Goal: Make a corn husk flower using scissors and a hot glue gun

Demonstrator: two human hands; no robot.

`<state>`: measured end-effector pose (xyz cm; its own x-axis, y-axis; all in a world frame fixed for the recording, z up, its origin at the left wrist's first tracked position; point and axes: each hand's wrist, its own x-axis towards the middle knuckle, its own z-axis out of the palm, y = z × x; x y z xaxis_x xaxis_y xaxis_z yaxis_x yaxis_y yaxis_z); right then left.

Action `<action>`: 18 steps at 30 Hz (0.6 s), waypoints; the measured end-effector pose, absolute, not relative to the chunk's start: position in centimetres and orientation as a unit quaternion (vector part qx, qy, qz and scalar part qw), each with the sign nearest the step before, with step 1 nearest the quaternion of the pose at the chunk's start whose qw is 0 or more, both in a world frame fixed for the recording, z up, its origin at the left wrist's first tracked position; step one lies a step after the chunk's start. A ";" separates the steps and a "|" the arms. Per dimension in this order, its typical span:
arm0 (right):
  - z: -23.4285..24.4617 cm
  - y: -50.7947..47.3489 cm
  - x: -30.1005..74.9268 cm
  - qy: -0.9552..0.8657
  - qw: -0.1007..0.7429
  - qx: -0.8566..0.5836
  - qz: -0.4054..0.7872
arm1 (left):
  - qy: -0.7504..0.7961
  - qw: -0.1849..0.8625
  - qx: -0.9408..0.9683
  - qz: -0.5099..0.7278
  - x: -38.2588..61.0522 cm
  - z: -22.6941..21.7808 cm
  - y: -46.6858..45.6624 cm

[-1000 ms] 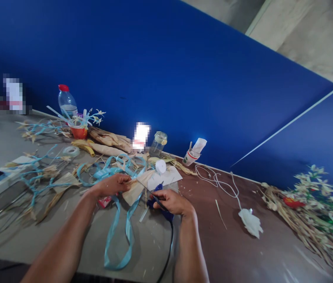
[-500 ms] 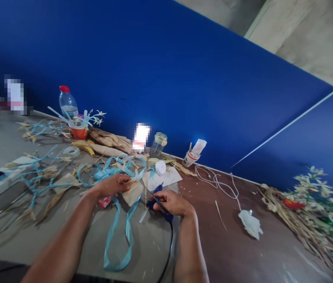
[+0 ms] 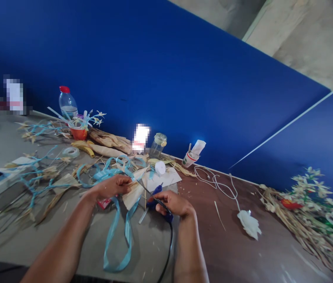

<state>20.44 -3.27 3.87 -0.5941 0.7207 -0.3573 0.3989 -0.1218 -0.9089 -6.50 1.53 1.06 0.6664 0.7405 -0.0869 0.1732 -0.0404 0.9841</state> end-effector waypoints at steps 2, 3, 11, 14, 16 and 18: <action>3.7 -3.2 20.4 -0.650 0.132 -0.429 0.614 | 0.334 0.596 0.693 0.230 -6.5 1.1 1.5; 3.7 -3.2 20.4 -0.651 0.130 -0.429 0.613 | 0.331 0.595 0.697 0.225 -6.4 1.1 1.5; 4.0 -3.2 20.2 -0.655 0.118 -0.432 0.608 | 0.318 0.590 0.715 0.200 -6.2 1.8 1.3; 4.0 -3.2 20.3 -0.651 0.118 -0.427 0.616 | 0.321 0.591 0.715 0.192 -6.2 1.7 1.3; 4.0 -3.2 20.3 -0.648 0.121 -0.424 0.622 | 0.322 0.593 0.713 0.189 -6.2 1.6 1.4; 3.9 -3.2 20.3 -0.647 0.126 -0.421 0.623 | 0.325 0.592 0.712 0.193 -6.2 1.5 1.3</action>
<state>20.29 -3.18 3.91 -0.6131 0.7023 -0.3617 0.3881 -0.1310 -0.9122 -6.22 1.35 1.53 0.7140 0.6913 -0.1109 0.2354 -0.0878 0.9679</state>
